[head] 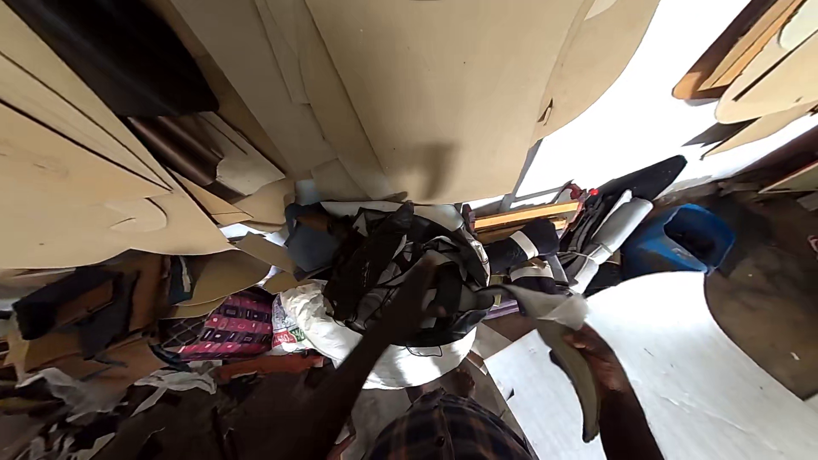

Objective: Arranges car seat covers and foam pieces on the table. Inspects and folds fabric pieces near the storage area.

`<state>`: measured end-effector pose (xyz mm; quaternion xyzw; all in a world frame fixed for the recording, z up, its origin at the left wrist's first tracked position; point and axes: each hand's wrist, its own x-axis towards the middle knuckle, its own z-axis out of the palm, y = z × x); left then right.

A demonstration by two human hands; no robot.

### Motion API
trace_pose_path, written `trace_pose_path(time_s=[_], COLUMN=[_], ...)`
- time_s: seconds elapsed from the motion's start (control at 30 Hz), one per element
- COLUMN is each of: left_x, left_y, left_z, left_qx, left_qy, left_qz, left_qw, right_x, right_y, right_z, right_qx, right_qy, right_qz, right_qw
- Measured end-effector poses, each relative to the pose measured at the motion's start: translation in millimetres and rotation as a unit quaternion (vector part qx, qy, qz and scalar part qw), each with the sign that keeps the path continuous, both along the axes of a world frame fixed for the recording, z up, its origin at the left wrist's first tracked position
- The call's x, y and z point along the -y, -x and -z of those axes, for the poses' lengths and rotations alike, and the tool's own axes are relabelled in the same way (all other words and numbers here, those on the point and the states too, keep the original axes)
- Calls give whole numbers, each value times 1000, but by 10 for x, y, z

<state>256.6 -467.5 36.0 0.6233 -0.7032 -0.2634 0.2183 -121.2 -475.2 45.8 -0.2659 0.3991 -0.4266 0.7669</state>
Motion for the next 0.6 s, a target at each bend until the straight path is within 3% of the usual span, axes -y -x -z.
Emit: trace_pose_path(time_s=[0.07, 0.13, 0.23, 0.33, 0.4, 0.47, 0.5, 0.6], left_x=[-292, -518, -792, -1198, -1528, -1890, -2105, -2772], left_y=[442, 652, 466, 63, -202, -416, -509, -545], left_z=[87, 32, -82, -241, -310, -316, -279, -518], left_qx=[-53, -132, -193, -199, -267, -332, -349, -332], left_qy=[45, 34, 31, 22, 26, 48, 74, 145], left_qz=[95, 108, -40, -233, -377, -515, -555, -617], left_qw=[993, 985, 980, 952, 887, 788, 752, 699], right_x=[-77, -132, -51, 258, 442, 570, 616, 744], right_y=[-239, -576, -1007, -1392, -1647, -1811, -1831, -1958], right_z=[-87, -239, -284, 33, 464, 984, 1237, 1753], right_qx=[7, 18, 48, -5, -95, -203, -251, -365], right_qy=[-28, -53, -58, -10, -28, -16, 16, 173], right_qz=[-66, -133, -247, -355, -325, -300, -310, -371], right_qw=[997, 990, 966, 935, 941, 932, 917, 837])
